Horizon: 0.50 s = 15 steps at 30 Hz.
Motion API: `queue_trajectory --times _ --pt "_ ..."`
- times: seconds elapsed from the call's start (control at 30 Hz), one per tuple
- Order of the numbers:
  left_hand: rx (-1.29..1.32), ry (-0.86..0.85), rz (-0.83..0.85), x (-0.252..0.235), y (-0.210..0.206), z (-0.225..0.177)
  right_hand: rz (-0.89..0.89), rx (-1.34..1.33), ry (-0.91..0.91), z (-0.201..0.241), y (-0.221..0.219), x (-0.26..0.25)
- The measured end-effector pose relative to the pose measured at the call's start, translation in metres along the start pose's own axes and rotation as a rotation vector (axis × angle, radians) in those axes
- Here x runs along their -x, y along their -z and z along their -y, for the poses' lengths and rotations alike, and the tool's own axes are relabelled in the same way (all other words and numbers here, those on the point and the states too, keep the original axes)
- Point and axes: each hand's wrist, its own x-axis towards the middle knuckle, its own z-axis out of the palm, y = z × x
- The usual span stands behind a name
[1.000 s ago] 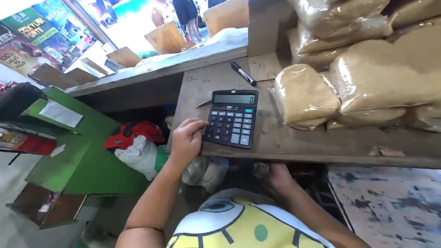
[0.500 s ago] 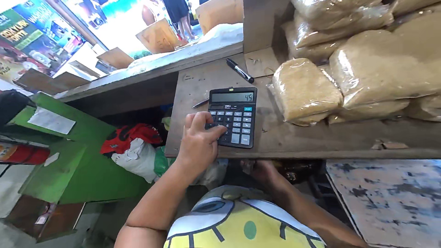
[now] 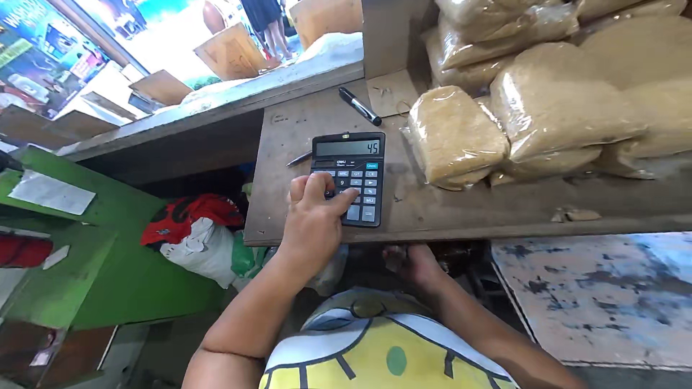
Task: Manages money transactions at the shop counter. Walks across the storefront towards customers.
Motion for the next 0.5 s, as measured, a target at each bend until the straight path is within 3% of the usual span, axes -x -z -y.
queue_trajectory --times 0.17,0.33,0.5 --pt "0.022 0.036 0.069 -0.003 0.007 0.005 -0.009 -0.046 -0.02 0.001 0.002 -0.003" --pt "-0.034 0.162 -0.054 0.008 0.021 0.028 0.043 0.004 -0.008 -0.004 -0.004 -0.004" --pt "-0.071 0.203 -0.043 0.015 0.021 0.036 0.114 0.042 -0.024 -0.01 -0.009 -0.005"
